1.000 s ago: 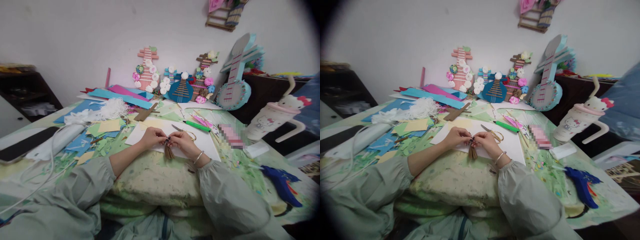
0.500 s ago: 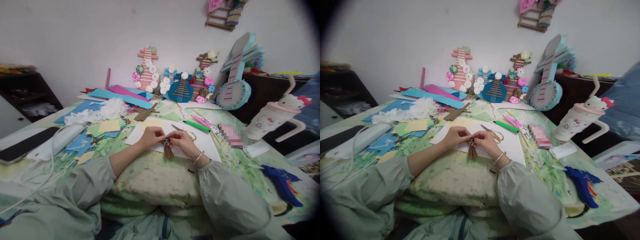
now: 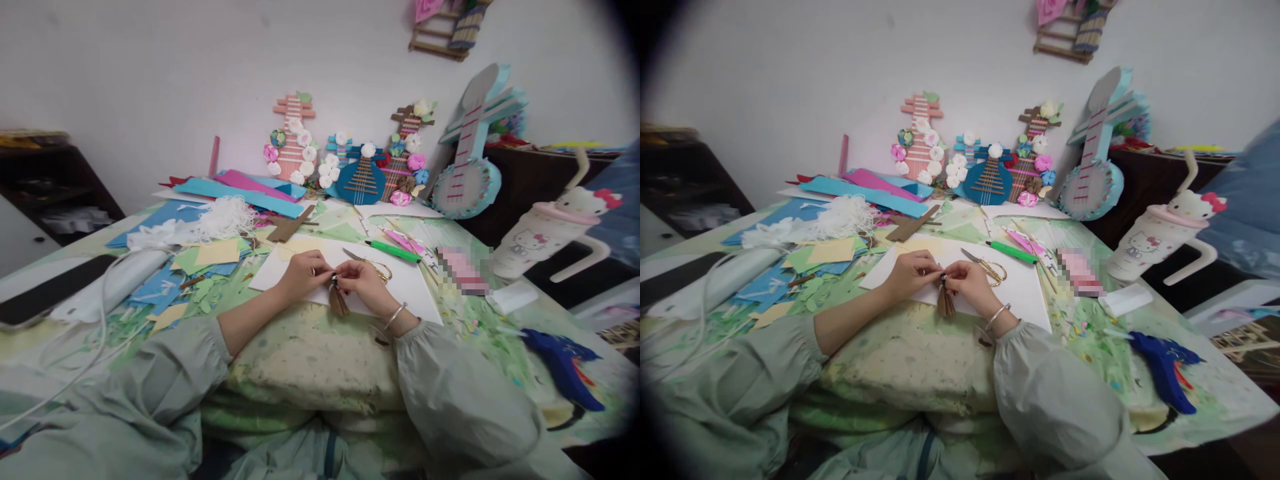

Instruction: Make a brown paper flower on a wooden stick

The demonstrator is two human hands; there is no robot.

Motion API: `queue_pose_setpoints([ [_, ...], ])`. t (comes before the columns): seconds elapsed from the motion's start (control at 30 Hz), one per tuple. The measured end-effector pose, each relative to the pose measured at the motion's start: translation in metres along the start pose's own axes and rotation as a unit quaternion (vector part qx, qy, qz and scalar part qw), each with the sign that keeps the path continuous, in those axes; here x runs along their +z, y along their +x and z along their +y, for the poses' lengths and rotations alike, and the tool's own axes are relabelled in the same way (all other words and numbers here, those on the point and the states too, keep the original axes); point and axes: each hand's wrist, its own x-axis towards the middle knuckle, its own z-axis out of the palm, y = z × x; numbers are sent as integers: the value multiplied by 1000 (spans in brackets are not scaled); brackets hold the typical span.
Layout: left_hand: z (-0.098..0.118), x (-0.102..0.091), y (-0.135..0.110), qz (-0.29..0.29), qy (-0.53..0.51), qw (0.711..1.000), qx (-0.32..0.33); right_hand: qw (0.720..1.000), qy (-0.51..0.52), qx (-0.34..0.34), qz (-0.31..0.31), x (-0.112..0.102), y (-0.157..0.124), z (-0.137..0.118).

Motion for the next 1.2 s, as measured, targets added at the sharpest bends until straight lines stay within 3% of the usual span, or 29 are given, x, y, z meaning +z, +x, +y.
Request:
queue_pose_setpoints([
  [0.13,1,1,2,-61,-71,989,-113,999,-32,-32,14,0,0,5],
  [0.27,-1,2,4,-142,-205,936,-249,991,-93,-85,39,0,-1,10],
  [0.43,-5,0,4,-142,-292,903,-283,969,-177,-172,23,1,-3,9],
  [0.57,-7,-1,4,-142,-295,904,-274,959,-221,-174,22,0,-4,5],
  [0.7,-7,0,3,-150,-236,928,-247,951,-267,-157,14,-2,-2,6],
  [0.87,-2,0,2,-122,-55,986,-94,972,-212,-100,-5,-5,3,12],
  [1.0,1,-2,3,-138,28,990,8,986,-154,-61,-6,-6,4,14],
  [1.2,1,-1,5,-165,16,986,-12,983,-170,-75,-12,-6,3,13],
])
